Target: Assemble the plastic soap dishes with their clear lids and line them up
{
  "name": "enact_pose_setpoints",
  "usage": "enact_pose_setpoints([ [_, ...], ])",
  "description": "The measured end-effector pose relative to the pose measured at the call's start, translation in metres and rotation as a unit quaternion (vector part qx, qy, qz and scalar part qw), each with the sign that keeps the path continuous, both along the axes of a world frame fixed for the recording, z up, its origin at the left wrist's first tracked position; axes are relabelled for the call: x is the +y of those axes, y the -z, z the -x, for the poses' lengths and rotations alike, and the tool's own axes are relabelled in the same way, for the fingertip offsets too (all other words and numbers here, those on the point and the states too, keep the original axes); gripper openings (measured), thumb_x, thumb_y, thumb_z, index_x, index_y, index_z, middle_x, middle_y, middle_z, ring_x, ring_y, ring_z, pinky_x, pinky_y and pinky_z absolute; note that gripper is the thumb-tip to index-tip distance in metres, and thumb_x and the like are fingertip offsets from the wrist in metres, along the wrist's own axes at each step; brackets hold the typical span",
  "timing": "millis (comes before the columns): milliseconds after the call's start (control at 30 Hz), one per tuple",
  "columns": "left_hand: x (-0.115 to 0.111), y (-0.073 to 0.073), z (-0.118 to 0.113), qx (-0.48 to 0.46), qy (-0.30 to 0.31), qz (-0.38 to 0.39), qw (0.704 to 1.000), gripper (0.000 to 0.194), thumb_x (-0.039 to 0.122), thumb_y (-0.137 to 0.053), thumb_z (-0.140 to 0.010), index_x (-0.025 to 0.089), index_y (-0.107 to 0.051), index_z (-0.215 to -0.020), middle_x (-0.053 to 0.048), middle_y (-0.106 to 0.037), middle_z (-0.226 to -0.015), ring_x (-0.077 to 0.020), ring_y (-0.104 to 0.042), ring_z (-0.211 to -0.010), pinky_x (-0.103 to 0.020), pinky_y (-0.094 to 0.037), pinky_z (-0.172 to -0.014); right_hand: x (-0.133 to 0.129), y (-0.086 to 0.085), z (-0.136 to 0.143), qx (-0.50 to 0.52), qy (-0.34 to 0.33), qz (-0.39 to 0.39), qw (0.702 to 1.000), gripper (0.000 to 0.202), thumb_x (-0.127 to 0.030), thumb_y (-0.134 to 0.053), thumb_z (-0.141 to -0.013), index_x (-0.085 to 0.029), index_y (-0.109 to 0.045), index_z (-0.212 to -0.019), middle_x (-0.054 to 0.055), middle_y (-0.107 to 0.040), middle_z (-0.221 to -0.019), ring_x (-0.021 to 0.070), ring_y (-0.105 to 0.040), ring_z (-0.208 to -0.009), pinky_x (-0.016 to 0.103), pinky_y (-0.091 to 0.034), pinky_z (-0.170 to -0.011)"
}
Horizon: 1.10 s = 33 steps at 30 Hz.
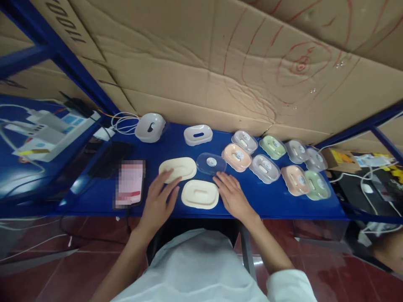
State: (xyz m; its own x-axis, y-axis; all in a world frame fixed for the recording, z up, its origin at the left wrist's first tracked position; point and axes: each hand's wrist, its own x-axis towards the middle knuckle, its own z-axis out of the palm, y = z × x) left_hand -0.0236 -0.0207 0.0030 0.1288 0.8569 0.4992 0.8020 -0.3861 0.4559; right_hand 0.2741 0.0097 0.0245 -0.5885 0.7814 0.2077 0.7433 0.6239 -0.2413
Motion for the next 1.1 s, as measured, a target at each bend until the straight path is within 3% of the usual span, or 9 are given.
enact_pose_setpoints([
  [67,-0.011,-0.003,-0.006,0.028,0.101,0.016,0.994,0.029,0.026,-0.059,-0.107,0.025,-0.067,-0.135,-0.011,-0.065,-0.15,-0.0301,-0.056,-0.147,-0.052,-0.05,-0.12,0.022,0.004,-0.001,-0.006,0.029,-0.011,1.0,0.054,-0.025,-0.034,-0.114,-0.024,-0.038,-0.168,0.013,-0.047,-0.167,0.0272,-0.038,-0.159,0.056,-0.035,-0.128],
  [133,-0.026,-0.002,-0.011,0.046,0.158,0.034,0.986,0.021,0.027,-0.062,-0.106,0.024,-0.071,-0.125,-0.009,-0.072,-0.139,-0.0278,-0.062,-0.138,-0.047,-0.054,-0.115,0.039,0.01,-0.001,-0.01,0.038,-0.018,0.999,0.055,-0.033,-0.04,-0.114,-0.024,-0.039,-0.168,0.014,-0.054,-0.161,0.03,-0.043,-0.155,0.056,-0.038,-0.126],
  [300,-0.05,0.007,-0.008,0.027,0.133,0.036,0.99,0.015,0.02,-0.061,-0.106,0.022,-0.073,-0.114,-0.008,-0.076,-0.125,-0.0239,-0.068,-0.125,-0.04,-0.057,-0.106,0.042,0.014,-0.003,-0.024,0.073,-0.027,0.997,0.05,-0.046,-0.053,-0.11,-0.025,-0.059,-0.155,0.015,-0.065,-0.134,0.0327,-0.059,-0.13,0.052,-0.048,-0.113],
  [433,-0.047,0.006,0.0,0.043,0.097,0.037,0.994,0.014,0.021,-0.061,-0.106,0.022,-0.073,-0.113,-0.008,-0.076,-0.124,-0.0255,-0.069,-0.122,-0.042,-0.055,-0.101,0.052,-0.01,0.01,-0.031,0.057,-0.037,0.997,0.046,-0.044,-0.048,-0.111,-0.022,-0.064,-0.148,0.016,-0.061,-0.146,0.0329,-0.054,-0.138,0.051,-0.044,-0.117],
  [600,-0.034,0.0,0.001,0.064,0.087,0.027,0.994,0.012,0.023,-0.063,-0.105,0.022,-0.073,-0.111,-0.009,-0.077,-0.121,-0.0264,-0.07,-0.121,-0.042,-0.053,-0.099,0.142,-0.033,0.066,-0.046,0.022,-0.049,0.998,0.049,-0.018,-0.039,-0.11,-0.017,-0.055,-0.157,0.014,-0.052,-0.164,0.0294,-0.042,-0.155,0.052,-0.031,-0.126],
  [733,-0.041,-0.001,0.001,0.06,0.074,0.04,0.995,0.012,0.023,-0.062,-0.106,0.022,-0.072,-0.112,-0.009,-0.076,-0.121,-0.0254,-0.069,-0.121,-0.041,-0.052,-0.099,0.197,-0.034,0.107,-0.126,0.021,0.001,0.992,0.037,-0.013,-0.053,-0.106,-0.01,-0.068,-0.14,0.019,-0.07,-0.141,0.0325,-0.057,-0.139,0.054,-0.031,-0.123],
  [833,-0.05,0.004,0.004,0.042,0.05,0.041,0.997,0.012,0.02,-0.062,-0.106,0.02,-0.07,-0.114,-0.009,-0.076,-0.122,-0.0254,-0.069,-0.122,-0.042,-0.052,-0.101,0.18,-0.034,0.12,-0.106,-0.015,-0.017,0.994,0.033,-0.026,-0.052,-0.111,-0.012,-0.072,-0.132,0.018,-0.074,-0.132,0.0307,-0.064,-0.126,0.049,-0.035,-0.117],
  [967,-0.055,0.01,0.008,0.029,0.044,0.031,0.998,0.014,0.018,-0.061,-0.105,0.019,-0.07,-0.115,-0.011,-0.075,-0.122,-0.0269,-0.069,-0.122,-0.043,-0.053,-0.102,0.119,-0.031,0.123,-0.06,-0.123,-0.05,0.989,0.037,-0.035,-0.047,-0.114,-0.016,-0.072,-0.133,0.015,-0.074,-0.129,0.0277,-0.065,-0.121,0.047,-0.036,-0.115],
  [1100,-0.054,0.009,0.011,0.027,0.062,0.034,0.997,0.013,0.019,-0.059,-0.105,0.02,-0.069,-0.114,-0.011,-0.075,-0.12,-0.0271,-0.069,-0.12,-0.043,-0.055,-0.102,0.083,-0.02,0.122,-0.066,-0.218,-0.029,0.973,0.044,-0.043,-0.064,-0.107,-0.021,-0.064,-0.146,0.013,-0.067,-0.147,0.0291,-0.055,-0.141,0.051,-0.028,-0.124],
])
